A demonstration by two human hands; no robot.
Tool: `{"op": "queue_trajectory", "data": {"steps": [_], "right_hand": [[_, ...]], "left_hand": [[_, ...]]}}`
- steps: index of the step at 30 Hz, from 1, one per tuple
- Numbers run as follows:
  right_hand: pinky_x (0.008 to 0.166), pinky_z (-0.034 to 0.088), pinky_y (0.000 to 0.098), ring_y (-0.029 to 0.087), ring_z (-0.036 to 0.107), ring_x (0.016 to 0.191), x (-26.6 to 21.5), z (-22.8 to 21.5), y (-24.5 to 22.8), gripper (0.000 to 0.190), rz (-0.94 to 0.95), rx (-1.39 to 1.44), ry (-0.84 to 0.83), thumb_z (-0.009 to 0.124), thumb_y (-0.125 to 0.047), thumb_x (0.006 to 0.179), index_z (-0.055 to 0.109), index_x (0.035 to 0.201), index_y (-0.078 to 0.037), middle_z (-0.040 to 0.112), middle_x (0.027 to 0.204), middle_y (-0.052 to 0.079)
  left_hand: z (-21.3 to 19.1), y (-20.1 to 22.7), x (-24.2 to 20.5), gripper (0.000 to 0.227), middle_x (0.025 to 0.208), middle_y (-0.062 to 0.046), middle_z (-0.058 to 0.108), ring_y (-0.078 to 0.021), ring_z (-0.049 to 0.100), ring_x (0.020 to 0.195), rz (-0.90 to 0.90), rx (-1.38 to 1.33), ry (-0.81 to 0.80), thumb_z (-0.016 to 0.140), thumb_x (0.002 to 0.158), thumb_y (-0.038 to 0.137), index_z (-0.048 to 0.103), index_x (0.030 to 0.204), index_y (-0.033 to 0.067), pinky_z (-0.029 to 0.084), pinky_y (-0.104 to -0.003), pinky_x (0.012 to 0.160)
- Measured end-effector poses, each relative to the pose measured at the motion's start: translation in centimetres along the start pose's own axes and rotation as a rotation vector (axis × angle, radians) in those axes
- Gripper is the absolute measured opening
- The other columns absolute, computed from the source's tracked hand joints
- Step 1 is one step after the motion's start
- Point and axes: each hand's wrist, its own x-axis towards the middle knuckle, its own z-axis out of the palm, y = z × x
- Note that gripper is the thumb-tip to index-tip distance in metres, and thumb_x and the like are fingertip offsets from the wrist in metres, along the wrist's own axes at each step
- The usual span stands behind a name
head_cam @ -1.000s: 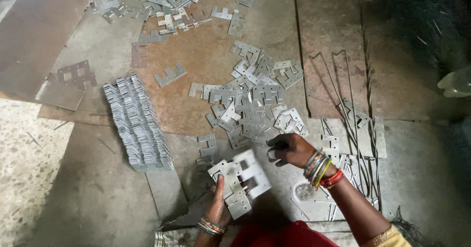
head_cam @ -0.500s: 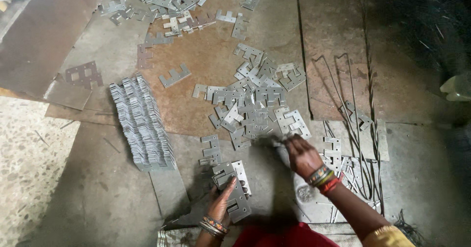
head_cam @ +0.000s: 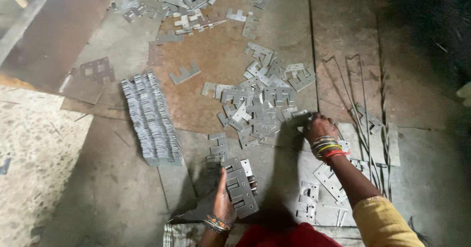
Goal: The person sits on the floor and sorts small metal brackets by hand, picking them from a scattered pile and stacking them into neat columns. The person repeatedly aligns and adjusts the stacks to keep them orderly.
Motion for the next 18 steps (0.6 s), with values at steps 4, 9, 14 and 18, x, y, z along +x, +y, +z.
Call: {"op": "queue_trajectory", "data": {"steps": [4, 9, 14, 18], "right_hand": [[0.090, 0.056, 0.0503, 0.041, 0.070, 0.104, 0.6, -1.0, 0.7, 0.043, 0.136, 0.229, -0.132, 0.080, -0.040, 0.081, 0.072, 0.110, -0.008, 0.073, 0.108, 0.025], [0.069, 0.062, 0.0419, 0.028, 0.078, 0.078, -2.0, -3.3, -0.3, 0.032, -0.053, 0.510, -0.391, 0.076, -0.015, 0.079, 0.074, 0.111, -0.008, 0.080, 0.089, 0.019], [0.070, 0.064, 0.0441, 0.030, 0.080, 0.079, -3.3, -3.1, -2.6, 0.048, 0.051, 0.982, -0.822, 0.081, -0.034, 0.070, 0.073, 0.113, -0.014, 0.082, 0.098, 0.012], [0.091, 0.058, 0.0507, 0.040, 0.069, 0.109, -1.2, -1.0, -3.9, 0.060, -0.069, 0.002, -0.185, 0.079, -0.057, 0.083, 0.071, 0.122, -0.013, 0.073, 0.115, 0.019]], "left_hand": [[-1.1, -0.1, 0.2, 0.067, 0.096, -0.011, 0.074, -0.0231, 0.073, 0.083, 0.048, -0.037, -0.019, 0.050, 0.095, 0.065, 0.066, 0.120, 0.0055, 0.061, -0.041, 0.077], [-1.6, -0.1, 0.5, 0.054, 0.092, -0.007, 0.073, -0.0219, 0.072, 0.081, 0.071, 0.008, 0.088, 0.062, 0.091, 0.058, 0.067, 0.116, 0.0104, 0.062, -0.042, 0.073], [-2.5, -1.3, 1.6, 0.056, 0.090, -0.003, 0.072, -0.0214, 0.071, 0.078, 0.089, 0.009, 0.050, 0.063, 0.089, 0.061, 0.067, 0.116, 0.0117, 0.061, -0.040, 0.072], [-4.4, -1.9, 2.2, 0.065, 0.100, -0.002, 0.073, -0.0161, 0.070, 0.090, 0.104, -0.015, 0.114, 0.060, 0.090, 0.065, 0.066, 0.125, 0.0108, 0.059, -0.037, 0.080]]}}
